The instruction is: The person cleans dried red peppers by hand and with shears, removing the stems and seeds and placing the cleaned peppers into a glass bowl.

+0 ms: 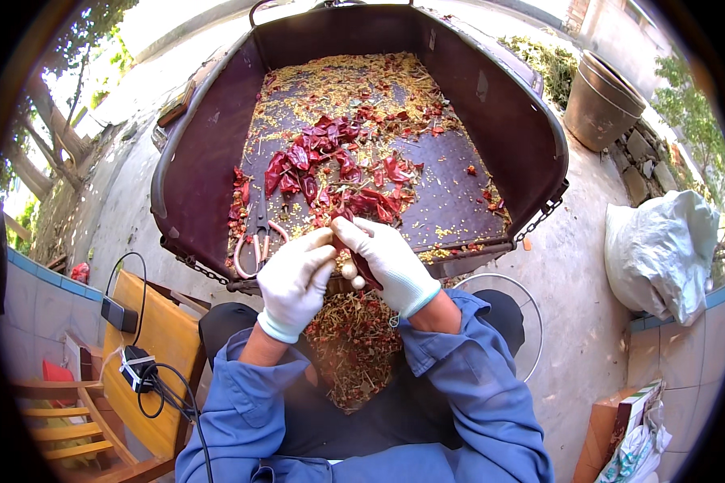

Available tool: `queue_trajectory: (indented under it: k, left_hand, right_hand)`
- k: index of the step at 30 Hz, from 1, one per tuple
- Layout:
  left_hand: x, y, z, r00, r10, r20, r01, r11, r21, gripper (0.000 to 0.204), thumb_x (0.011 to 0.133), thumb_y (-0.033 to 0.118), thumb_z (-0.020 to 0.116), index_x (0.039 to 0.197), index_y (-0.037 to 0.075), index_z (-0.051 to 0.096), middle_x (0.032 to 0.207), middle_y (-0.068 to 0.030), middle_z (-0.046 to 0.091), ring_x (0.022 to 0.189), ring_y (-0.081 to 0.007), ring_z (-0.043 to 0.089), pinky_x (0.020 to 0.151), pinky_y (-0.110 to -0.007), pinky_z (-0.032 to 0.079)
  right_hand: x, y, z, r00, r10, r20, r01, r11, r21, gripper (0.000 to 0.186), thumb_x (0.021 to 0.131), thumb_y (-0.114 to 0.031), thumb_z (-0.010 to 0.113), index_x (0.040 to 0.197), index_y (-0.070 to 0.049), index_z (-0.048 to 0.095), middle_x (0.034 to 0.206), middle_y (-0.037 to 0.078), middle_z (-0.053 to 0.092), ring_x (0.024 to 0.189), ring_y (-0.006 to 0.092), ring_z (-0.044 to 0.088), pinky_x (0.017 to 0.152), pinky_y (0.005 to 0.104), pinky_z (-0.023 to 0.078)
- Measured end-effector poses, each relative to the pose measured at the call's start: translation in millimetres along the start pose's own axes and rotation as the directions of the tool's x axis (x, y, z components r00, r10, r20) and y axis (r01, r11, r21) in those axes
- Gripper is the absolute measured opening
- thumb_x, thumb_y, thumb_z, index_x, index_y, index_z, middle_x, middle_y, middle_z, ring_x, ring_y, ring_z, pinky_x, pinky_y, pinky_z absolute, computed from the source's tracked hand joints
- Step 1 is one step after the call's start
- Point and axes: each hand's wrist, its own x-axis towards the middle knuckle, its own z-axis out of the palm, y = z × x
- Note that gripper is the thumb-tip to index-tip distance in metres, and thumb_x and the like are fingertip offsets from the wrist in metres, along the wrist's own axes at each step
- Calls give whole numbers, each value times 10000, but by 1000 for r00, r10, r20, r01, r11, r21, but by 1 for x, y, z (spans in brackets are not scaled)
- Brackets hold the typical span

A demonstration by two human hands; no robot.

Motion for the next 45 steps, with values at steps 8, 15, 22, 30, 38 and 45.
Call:
queue_trajectory:
  k: [8,15,22,30,38,45]
  left_hand:
    - [4,5,-8,980,-167,105,188,951,-244,153,813,54,733,962,31,706,982,-111,704,895,-234,685,779,-324,545]
    - [-1,-1,-6,929,-358,91,369,917,-152,225,825,198,774,1003,74,718,783,-74,674,622,-206,658,571,-307,519]
    - [-6,-2,-7,797,-592,122,587,712,-385,128,917,134,698,968,16,707,733,-46,672,545,-74,566,486,-205,428]
    - [-16,-23,-11,455,-693,559,347,-441,-828,207,1028,232,534,969,51,617,743,-25,608,580,-79,508,460,-202,398]
    - [24,-32,-13,519,-780,349,833,371,-410,375,976,340,622,854,-10,678,656,-34,620,526,-86,554,471,-241,426]
    - [47,-54,61,932,-248,265,174,946,273,461,813,207,743,1260,179,634,1157,-79,650,1107,-302,598,957,-411,485]
  right_hand:
    - [12,28,-22,923,-380,-63,293,799,-525,266,952,-156,617,1168,-3,636,759,116,663,613,148,648,535,277,483]
    - [2,32,5,674,-675,301,385,-27,-923,320,825,-108,689,1140,-137,644,885,76,665,747,286,674,619,366,534]
    - [3,35,14,680,-680,272,422,60,-904,282,841,-104,673,1123,-87,659,879,116,687,747,309,678,620,369,534]
    - [-6,21,24,961,-274,28,252,835,-489,206,941,-125,646,1121,-29,670,766,30,674,541,79,585,492,237,455]
    - [-12,24,21,955,-172,243,265,862,-431,241,889,-220,723,1045,-37,711,781,14,677,582,44,562,504,229,456]
    - [-7,16,12,932,-6,364,165,898,-408,246,885,-257,715,928,-15,698,727,12,662,579,50,563,507,219,439]
